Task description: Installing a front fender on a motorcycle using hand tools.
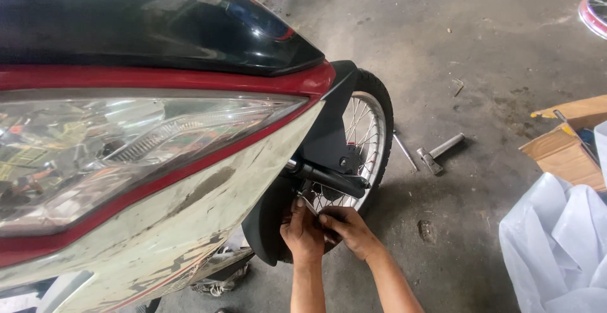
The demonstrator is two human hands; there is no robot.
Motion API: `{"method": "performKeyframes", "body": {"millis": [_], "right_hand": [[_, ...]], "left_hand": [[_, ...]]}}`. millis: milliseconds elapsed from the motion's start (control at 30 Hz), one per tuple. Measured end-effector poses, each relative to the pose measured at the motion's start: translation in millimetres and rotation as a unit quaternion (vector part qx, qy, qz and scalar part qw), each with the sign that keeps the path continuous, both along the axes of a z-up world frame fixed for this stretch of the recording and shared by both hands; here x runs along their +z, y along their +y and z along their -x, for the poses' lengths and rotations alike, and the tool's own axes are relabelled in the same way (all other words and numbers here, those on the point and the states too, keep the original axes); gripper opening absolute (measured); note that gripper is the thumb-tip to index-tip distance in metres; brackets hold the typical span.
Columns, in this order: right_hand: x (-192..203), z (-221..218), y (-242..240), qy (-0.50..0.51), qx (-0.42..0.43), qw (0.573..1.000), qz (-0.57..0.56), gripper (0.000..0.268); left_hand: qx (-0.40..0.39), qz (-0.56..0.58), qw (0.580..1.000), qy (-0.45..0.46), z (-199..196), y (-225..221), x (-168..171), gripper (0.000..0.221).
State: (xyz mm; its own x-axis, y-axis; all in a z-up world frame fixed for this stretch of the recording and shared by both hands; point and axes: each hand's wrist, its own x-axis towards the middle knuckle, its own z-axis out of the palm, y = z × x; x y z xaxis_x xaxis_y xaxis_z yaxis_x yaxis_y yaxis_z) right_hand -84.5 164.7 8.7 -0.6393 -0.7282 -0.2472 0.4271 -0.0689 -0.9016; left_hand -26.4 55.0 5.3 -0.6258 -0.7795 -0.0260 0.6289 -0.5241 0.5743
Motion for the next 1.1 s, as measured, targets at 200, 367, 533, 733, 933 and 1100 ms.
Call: {"method": "performKeyframes", "body": {"millis": [200, 367, 533, 733, 933, 1100], "right_hand": [[3, -5, 0, 0.017, 0.019, 0.999, 0.019, 0.038], [30, -3, -1, 0.169, 0.102, 0.979, -0.047, 0.037], [30, -2, -6, 0.218, 0.161, 0.955, -0.121, 0.033], [-10, 16, -5, -0.023, -0.036, 0.998, 0.041, 0.035], [-40, 5, -51, -0.361, -0.198, 0.888, 0.206, 0.016], [-14, -4, -40, -0.325, -0.285, 0.894, 0.121, 0.014]], "left_hand": [[-0.081, 0.005, 0.997, 0.019, -13, -9, 7, 0.027], [-0.154, 0.012, 0.988, -0.007, -24, -15, 23, 0.043], [-0.176, 0.033, 0.984, -0.017, -28, -29, -29, 0.045], [-0.13, 0.091, 0.987, 0.037, -16, -24, -6, 0.051], [-0.089, 0.124, 0.986, 0.072, -11, -24, -32, 0.044], [-0.078, 0.117, 0.988, 0.069, -8, -15, -11, 0.046]]}}
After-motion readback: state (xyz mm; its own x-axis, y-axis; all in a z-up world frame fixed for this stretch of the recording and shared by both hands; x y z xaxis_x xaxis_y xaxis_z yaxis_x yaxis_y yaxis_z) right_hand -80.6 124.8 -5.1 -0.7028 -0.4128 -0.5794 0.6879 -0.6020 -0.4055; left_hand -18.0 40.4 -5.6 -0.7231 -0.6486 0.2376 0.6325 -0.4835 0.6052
